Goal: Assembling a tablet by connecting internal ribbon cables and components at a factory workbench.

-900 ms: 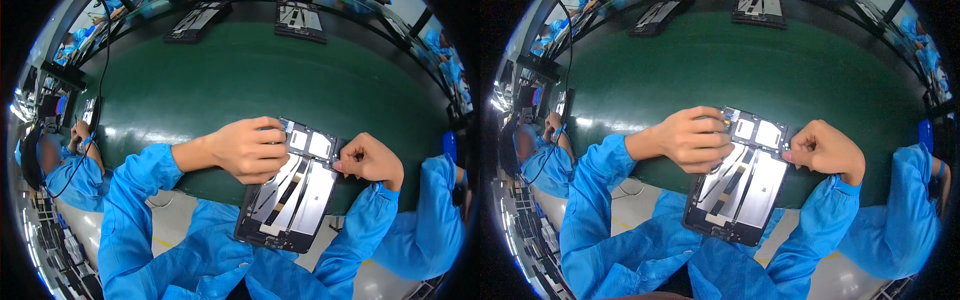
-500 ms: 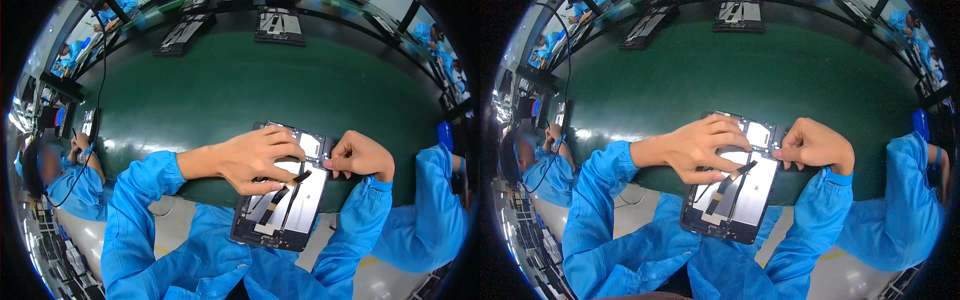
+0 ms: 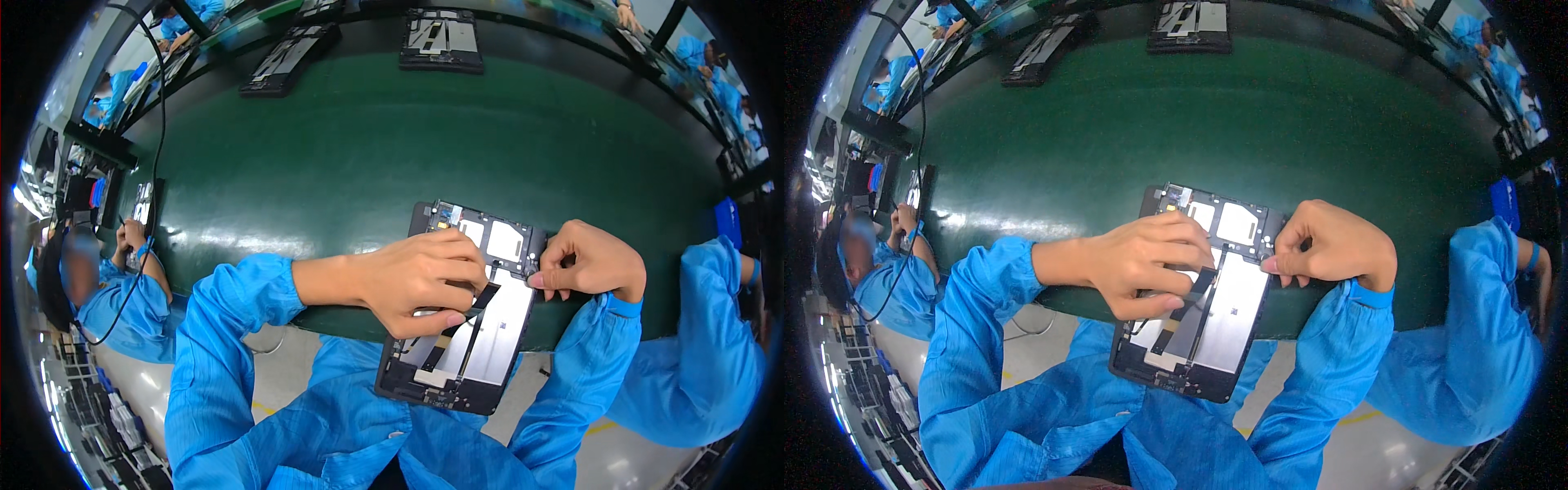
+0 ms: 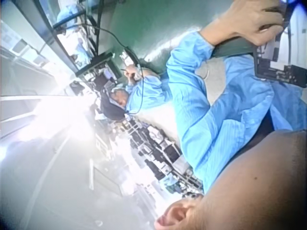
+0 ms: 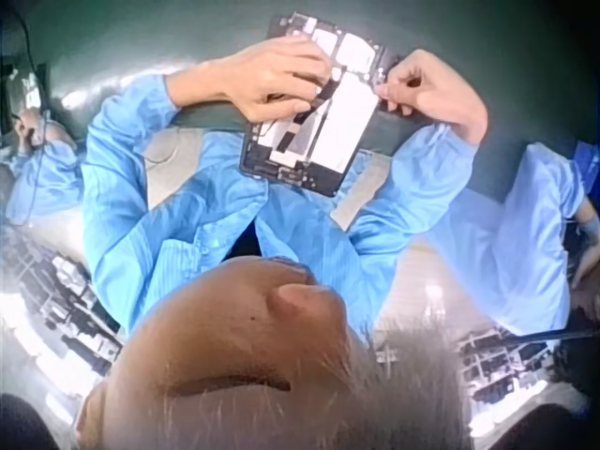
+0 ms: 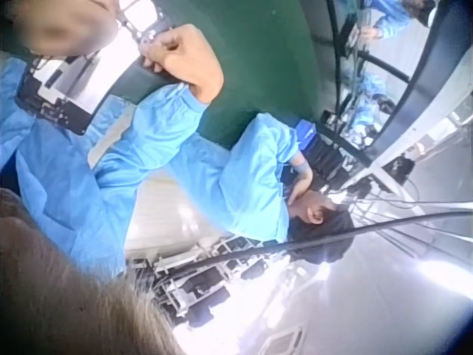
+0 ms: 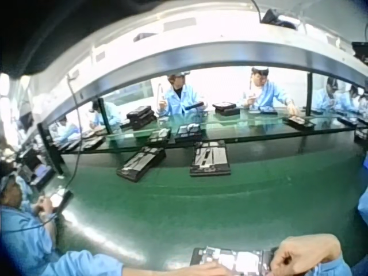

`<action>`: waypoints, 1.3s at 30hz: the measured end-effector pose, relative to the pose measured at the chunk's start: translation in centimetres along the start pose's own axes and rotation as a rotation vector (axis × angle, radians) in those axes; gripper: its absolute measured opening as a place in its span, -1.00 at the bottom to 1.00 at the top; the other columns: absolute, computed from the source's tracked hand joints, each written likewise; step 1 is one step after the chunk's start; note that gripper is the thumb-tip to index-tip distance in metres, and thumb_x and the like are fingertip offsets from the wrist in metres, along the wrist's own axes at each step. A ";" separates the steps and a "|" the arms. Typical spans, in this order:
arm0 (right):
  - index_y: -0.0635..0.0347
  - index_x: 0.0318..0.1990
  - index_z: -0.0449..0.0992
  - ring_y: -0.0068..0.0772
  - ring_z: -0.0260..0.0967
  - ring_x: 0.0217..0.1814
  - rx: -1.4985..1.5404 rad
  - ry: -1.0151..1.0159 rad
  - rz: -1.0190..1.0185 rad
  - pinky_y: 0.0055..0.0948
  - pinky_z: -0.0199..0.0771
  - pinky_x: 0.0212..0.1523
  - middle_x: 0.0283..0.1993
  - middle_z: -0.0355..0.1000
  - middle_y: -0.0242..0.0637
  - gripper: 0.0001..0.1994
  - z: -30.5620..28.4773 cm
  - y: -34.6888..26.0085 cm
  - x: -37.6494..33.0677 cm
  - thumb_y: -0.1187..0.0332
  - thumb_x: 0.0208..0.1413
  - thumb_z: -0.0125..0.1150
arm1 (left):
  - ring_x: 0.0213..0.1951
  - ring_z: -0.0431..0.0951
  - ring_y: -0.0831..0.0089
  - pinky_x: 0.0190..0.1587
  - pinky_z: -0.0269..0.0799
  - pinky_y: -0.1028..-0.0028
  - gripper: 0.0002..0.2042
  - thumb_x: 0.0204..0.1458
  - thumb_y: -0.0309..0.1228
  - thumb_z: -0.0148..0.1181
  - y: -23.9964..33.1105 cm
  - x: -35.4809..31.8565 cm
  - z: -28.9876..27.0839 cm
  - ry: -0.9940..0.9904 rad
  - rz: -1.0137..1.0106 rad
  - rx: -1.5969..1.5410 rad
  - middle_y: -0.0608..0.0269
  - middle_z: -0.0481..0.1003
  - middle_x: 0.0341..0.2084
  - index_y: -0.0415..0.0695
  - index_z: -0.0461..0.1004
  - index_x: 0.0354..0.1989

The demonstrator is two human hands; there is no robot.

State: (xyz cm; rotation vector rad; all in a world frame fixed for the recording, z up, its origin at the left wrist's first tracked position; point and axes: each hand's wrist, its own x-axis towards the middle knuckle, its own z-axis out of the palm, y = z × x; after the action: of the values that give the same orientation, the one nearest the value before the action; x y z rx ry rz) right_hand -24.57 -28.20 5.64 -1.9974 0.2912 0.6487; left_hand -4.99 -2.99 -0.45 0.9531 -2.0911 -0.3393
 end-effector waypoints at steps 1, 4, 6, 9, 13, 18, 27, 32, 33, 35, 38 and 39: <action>0.31 -0.43 0.79 -0.57 0.55 -0.54 -0.011 -0.003 -0.003 -0.42 0.45 -0.48 -0.52 0.67 -0.29 -0.68 0.0 0.1 0.1 0.24 0.30 0.54 | 0.10 0.61 -0.12 0.08 0.47 -0.03 -0.83 0.18 -0.35 0.28 0.0 0.0 -0.1 -0.002 0.000 -0.002 -0.09 0.58 -0.07 -0.19 0.57 -0.39; 0.28 -0.45 0.79 -0.58 0.55 -0.54 -0.013 -0.013 -0.006 -0.42 0.43 -0.48 -0.52 0.67 -0.31 -0.67 -0.1 0.2 0.2 0.22 0.30 0.55 | 0.06 0.60 -0.12 0.06 0.47 -0.02 -0.80 0.20 -0.33 0.26 -0.3 0.4 -0.2 -0.038 0.014 -0.002 -0.07 0.55 -0.14 -0.20 0.54 -0.40; 0.27 -0.46 0.79 -0.59 0.54 -0.54 -0.003 -0.024 -0.009 -0.43 0.42 -0.48 -0.53 0.67 -0.31 -0.66 -0.1 0.1 0.2 0.22 0.30 0.55 | 0.01 0.58 -0.13 0.04 0.46 0.01 -0.77 0.21 -0.32 0.24 -0.5 0.7 0.1 -0.044 0.012 -0.003 -0.05 0.53 -0.17 -0.19 0.51 -0.44; 0.25 -0.48 0.78 -0.59 0.53 -0.54 0.002 -0.016 0.004 -0.44 0.41 -0.47 -0.53 0.66 -0.33 -0.65 0.0 0.0 0.1 0.20 0.30 0.56 | -0.08 0.59 -0.02 -0.02 0.45 0.05 -0.75 0.22 -0.34 0.23 -0.5 1.1 0.2 -0.038 -0.007 -0.032 0.01 0.52 -0.28 -0.17 0.47 -0.49; 0.25 -0.48 0.77 -0.60 0.53 -0.54 0.005 -0.002 0.008 -0.43 0.41 -0.47 -0.52 0.66 -0.34 -0.65 0.0 0.2 0.1 0.20 0.30 0.56 | -0.32 0.59 0.13 -0.23 0.43 0.14 -0.74 0.26 -0.37 0.19 -0.5 1.2 -1.1 -0.135 -0.058 -0.003 0.12 0.46 -0.48 -0.16 0.44 -0.50; 0.26 -0.49 0.76 -0.61 0.54 -0.53 0.026 -0.015 -0.003 -0.43 0.42 -0.47 -0.51 0.67 -0.33 -0.65 0.0 0.3 0.2 0.21 0.30 0.56 | -0.65 0.40 0.16 -0.51 0.31 0.22 -0.73 0.35 -0.38 0.12 -0.5 1.8 -1.4 0.078 -0.292 -0.309 0.22 0.34 -0.68 -0.19 0.47 -0.44; 0.26 -0.47 0.78 -0.60 0.54 -0.52 0.037 -0.011 0.004 -0.44 0.40 -0.47 -0.51 0.67 -0.31 -0.69 0.0 0.2 0.1 0.25 0.29 0.58 | -0.14 0.51 0.12 -0.11 0.34 0.15 -0.82 0.23 -0.27 0.28 -1.3 2.7 -0.1 -0.053 -0.032 0.230 0.02 0.53 0.05 -0.13 0.61 -0.26; 0.26 -0.48 0.78 -0.60 0.54 -0.51 0.007 -0.012 0.010 -0.42 0.39 -0.47 -0.50 0.68 -0.32 -0.69 -0.1 0.0 0.2 0.26 0.28 0.58 | -0.13 0.49 0.12 -0.10 0.31 0.17 -0.79 0.19 -0.26 0.31 -1.7 2.8 0.0 -0.082 -0.003 0.229 0.03 0.54 -0.01 -0.15 0.57 -0.34; 0.26 -0.48 0.78 -0.60 0.54 -0.51 0.003 -0.016 0.011 -0.42 0.39 -0.47 -0.50 0.68 -0.32 -0.69 -0.1 0.1 0.2 0.26 0.28 0.58 | -0.12 0.49 0.12 -0.09 0.31 0.17 -0.78 0.17 -0.25 0.32 -1.7 2.9 0.2 -0.092 -0.008 0.221 0.04 0.54 -0.04 -0.15 0.56 -0.36; 0.26 -0.48 0.78 -0.60 0.54 -0.51 0.013 -0.017 0.004 -0.43 0.41 -0.47 -0.49 0.68 -0.32 -0.69 -0.1 0.3 0.2 0.26 0.27 0.58 | -0.12 0.49 0.13 -0.10 0.31 0.17 -0.78 0.16 -0.25 0.32 -1.4 2.9 0.1 -0.077 -0.038 0.169 0.07 0.54 -0.07 -0.15 0.55 -0.36; 0.26 -0.47 0.78 -0.60 0.56 -0.49 0.006 -0.009 -0.011 -0.45 0.44 -0.45 -0.50 0.68 -0.32 -0.70 -0.1 0.1 0.1 0.26 0.26 0.58 | -0.13 0.49 0.14 -0.10 0.31 0.17 -0.80 0.11 -0.27 0.32 -1.0 3.0 -0.4 -0.065 -0.072 0.092 0.11 0.53 -0.14 -0.14 0.53 -0.34; 0.26 -0.47 0.78 -0.60 0.56 -0.49 0.007 -0.008 -0.010 -0.45 0.44 -0.45 -0.50 0.68 -0.32 -0.70 -0.1 0.0 0.1 0.26 0.26 0.58 | -0.14 0.49 0.14 -0.10 0.32 0.16 -0.82 0.08 -0.29 0.33 -0.7 3.1 -0.4 -0.063 -0.086 0.066 0.12 0.53 -0.17 -0.13 0.53 -0.32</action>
State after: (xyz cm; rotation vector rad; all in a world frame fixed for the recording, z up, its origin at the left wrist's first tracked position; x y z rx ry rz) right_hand -24.47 -28.27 5.62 -1.9878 0.2783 0.6484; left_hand -5.57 -5.66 1.21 1.0862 -2.1334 -0.3501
